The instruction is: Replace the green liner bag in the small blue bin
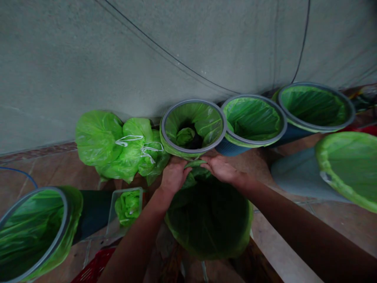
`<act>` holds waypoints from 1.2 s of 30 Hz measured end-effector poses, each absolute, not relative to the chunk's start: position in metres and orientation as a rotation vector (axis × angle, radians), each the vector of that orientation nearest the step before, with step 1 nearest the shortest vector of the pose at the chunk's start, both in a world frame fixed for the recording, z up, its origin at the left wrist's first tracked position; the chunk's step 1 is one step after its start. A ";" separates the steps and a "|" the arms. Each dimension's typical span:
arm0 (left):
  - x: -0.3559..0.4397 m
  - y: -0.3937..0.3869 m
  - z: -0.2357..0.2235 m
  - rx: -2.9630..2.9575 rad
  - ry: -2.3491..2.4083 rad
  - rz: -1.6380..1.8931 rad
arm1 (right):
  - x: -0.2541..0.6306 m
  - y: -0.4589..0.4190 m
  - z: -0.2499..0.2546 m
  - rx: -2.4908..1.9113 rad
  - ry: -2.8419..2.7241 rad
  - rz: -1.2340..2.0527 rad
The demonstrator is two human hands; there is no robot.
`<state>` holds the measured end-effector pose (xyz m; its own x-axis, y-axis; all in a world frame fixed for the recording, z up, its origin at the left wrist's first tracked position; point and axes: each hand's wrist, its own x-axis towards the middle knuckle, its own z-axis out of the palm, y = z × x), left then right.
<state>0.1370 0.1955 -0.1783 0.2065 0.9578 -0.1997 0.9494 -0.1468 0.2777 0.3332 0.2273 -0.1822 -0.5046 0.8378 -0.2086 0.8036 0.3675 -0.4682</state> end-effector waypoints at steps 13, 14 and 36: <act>0.105 0.173 -0.147 1.962 1.901 0.337 | 0.361 0.156 -0.184 -2.072 -2.068 0.812; 0.099 0.169 -0.146 1.925 1.901 0.358 | 0.363 0.141 -0.185 -2.108 -2.006 0.832; 0.099 0.177 -0.181 1.863 1.687 0.801 | 0.336 0.183 -0.199 -1.598 -1.715 1.187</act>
<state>0.0995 0.1771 -0.1809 0.0596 0.9938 0.0938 0.7007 -0.1086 0.7052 0.3365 0.1827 -0.1988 -0.1785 0.9649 -0.1927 0.5204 -0.0737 -0.8508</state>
